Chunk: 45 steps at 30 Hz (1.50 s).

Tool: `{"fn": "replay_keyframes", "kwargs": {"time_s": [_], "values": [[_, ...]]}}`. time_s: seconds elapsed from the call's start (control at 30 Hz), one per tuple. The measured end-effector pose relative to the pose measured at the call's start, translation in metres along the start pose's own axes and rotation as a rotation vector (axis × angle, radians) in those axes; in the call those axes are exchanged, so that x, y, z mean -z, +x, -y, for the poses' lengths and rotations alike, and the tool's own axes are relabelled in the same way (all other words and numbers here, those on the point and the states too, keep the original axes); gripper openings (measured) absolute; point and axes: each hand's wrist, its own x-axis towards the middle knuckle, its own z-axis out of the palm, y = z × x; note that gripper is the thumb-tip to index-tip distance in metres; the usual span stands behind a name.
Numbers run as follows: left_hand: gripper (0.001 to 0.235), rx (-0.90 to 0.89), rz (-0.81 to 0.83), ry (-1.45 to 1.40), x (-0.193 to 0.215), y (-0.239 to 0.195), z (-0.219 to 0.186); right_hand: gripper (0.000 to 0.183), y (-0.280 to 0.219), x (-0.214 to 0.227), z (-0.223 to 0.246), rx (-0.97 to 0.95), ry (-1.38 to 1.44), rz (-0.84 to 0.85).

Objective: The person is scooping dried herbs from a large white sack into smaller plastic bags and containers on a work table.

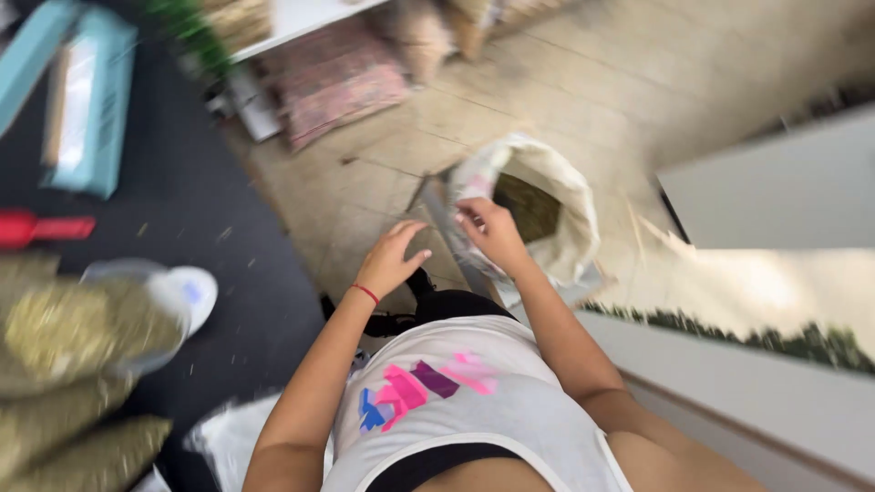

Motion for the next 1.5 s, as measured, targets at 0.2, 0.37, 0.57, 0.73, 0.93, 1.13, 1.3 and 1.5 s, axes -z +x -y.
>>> {"fn": "replay_keyframes", "kwargs": {"time_s": [0.2,0.37,0.57,0.73,0.93,1.13,1.3,1.5], "values": [[0.040,-0.241,-0.125,-0.146,-0.004,0.053,-0.088,0.020,-0.060,0.041,-0.055,-0.525,-0.148,-0.301],[0.052,-0.078,-0.101,0.010,-0.019,0.080,-0.099,0.044,-0.063,-0.009,-0.119,-0.778,-0.467,0.240],[0.086,0.020,-0.008,0.254,-0.029,0.088,-0.096,0.065,-0.052,-0.019,-0.136,-0.849,-0.488,0.398],[0.088,-0.008,0.092,0.222,-0.011,0.083,-0.107,0.064,-0.037,0.015,-0.101,-0.847,-0.778,0.317],[0.087,0.005,0.159,0.196,0.022,0.065,-0.138,0.054,-0.043,-0.014,-0.169,-0.755,-0.914,0.223],[0.085,-0.030,0.159,0.195,0.021,0.063,-0.156,0.045,-0.047,-0.013,-0.162,-0.715,-0.738,0.200],[0.083,-0.091,0.160,0.153,0.019,0.062,-0.166,0.041,-0.052,-0.016,-0.168,-0.802,-0.377,0.150],[0.085,-0.153,0.177,0.188,0.006,0.063,-0.152,0.048,-0.051,-0.033,-0.171,-0.891,0.027,0.015]]}}
